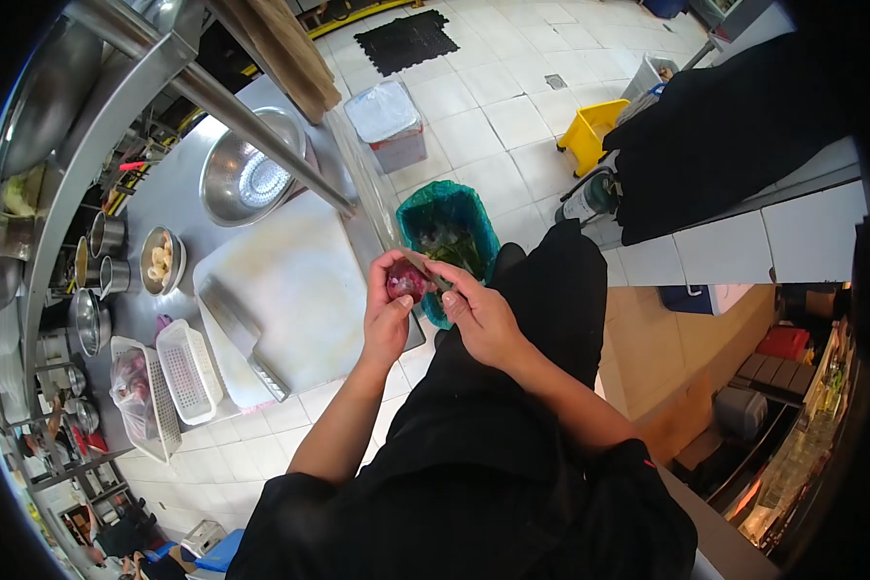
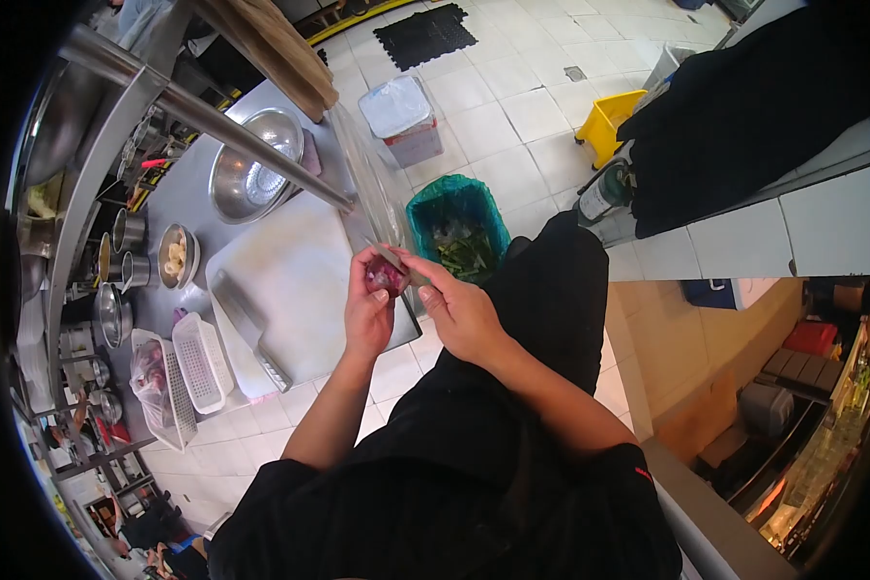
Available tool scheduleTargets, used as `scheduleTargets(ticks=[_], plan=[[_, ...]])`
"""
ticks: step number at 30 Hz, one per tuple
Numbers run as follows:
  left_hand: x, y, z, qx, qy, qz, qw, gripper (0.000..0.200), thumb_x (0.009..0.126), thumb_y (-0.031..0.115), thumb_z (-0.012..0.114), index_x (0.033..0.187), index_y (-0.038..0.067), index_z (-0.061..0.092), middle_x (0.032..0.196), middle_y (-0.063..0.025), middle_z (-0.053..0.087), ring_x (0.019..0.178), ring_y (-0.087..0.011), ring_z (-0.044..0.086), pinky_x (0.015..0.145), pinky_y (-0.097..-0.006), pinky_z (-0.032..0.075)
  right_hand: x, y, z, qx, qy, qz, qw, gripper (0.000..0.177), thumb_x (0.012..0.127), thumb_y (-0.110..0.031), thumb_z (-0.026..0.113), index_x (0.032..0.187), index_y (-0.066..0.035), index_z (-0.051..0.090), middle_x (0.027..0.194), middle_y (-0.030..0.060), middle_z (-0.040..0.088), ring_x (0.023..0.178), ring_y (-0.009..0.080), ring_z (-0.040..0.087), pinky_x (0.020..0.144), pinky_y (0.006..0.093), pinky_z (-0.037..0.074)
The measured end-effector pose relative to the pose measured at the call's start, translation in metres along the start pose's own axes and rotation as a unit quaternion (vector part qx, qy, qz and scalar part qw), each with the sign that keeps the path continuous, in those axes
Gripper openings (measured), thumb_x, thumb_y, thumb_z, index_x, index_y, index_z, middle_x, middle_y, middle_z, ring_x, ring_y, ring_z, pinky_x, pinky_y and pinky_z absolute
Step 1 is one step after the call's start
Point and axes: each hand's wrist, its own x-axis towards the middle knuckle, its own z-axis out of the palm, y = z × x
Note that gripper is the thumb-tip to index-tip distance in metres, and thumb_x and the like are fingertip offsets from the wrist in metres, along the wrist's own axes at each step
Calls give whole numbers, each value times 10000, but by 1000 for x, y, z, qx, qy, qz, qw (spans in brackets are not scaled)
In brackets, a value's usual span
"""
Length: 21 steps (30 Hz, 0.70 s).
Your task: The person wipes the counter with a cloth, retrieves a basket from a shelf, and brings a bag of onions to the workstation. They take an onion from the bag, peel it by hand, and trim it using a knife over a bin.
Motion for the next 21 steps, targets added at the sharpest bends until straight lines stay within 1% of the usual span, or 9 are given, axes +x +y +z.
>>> scheduleTargets(ticks=[2, 5, 9, 10, 13, 15, 16, 18, 21], plan=[[1, 1, -2, -5, -8, -10, 1000, 578, 745, 179, 570, 1264, 43, 353, 1159, -121, 496, 1102, -226, 502, 983, -366, 376, 3, 7, 1, 34, 29, -6, 999, 416, 924, -117, 463, 1338, -114, 423, 805, 117, 601, 588, 187, 532, 618, 287, 449], [3, 3, -3, -16, -14, -18, 1000, 568, 751, 155, 537, 1273, 44, 343, 1152, -115, 497, 1084, -224, 507, 963, -364, 393, 7, 6, -6, 42, 8, 9, 999, 427, 928, -123, 460, 1352, -116, 406, 780, 93, 587, 598, 149, 520, 625, 272, 449], [6, 2, -1, -20, 0, -8, 1000, 551, 763, 114, 498, 1285, 50, 334, 1169, -111, 489, 1069, -217, 507, 957, -352, 398, 4, -9, -4, 48, -10, -3, 999, 446, 927, -133, 463, 1366, -116, 385, 736, 96, 565, 604, 164, 529, 627, 278, 450], [7, 1, -2, -22, -2, -7, 1000, 551, 763, 114, 498, 1285, 50, 334, 1169, -111, 489, 1069, -217, 507, 957, -352, 398, 5, -8, -3, 25, -14, -8, 1000, 457, 926, -134, 465, 1374, -120, 375, 717, 93, 551, 603, 169, 530, 625, 282, 450], [7, 2, -1, 0, -16, 1, 1000, 545, 767, 84, 473, 1291, 56, 327, 1198, -114, 471, 1105, -213, 484, 980, -352, 380, 7, -14, -5, -7, -23, -5, 1000, 467, 924, -132, 466, 1381, -129, 369, 687, 89, 530, 599, 176, 529, 621, 290, 450], [8, 5, 4, 32, 4, 21, 999, 543, 769, 58, 451, 1296, 60, 320, 1225, -117, 451, 1135, -208, 459, 994, -355, 369, 9, -17, -6, -17, -28, 1, 999, 467, 924, -128, 466, 1381, -134, 372, 677, 88, 522, 597, 179, 528, 619, 294, 449], [8, 5, 7, 31, 3, 23, 999, 543, 769, 58, 451, 1296, 60, 320, 1225, -117, 451, 1135, -208, 459, 994, -355, 369, 9, -16, -6, -1, -28, -5, 1000, 463, 923, -123, 463, 1379, -137, 380, 676, 88, 522, 595, 178, 524, 615, 293, 447], [8, 6, 10, 38, 27, 22, 999, 548, 767, 138, 501, 1281, 61, 328, 1235, -137, 466, 1146, -229, 465, 1011, -374, 337, 10, -13, -5, 14, -28, -13, 999, 460, 923, -117, 461, 1376, -140, 387, 675, 89, 522, 593, 177, 521, 612, 292, 445], [10, 0, 5, 58, 18, 41, 997, 548, 773, 146, 504, 1284, 61, 322, 1243, -137, 463, 1157, -230, 461, 1018, -373, 331, 11, -10, -4, 29, -16, -20, 999, 433, 925, -116, 458, 1356, -134, 422, 665, 74, 511, 588, 164, 503, 605, 281, 439]])
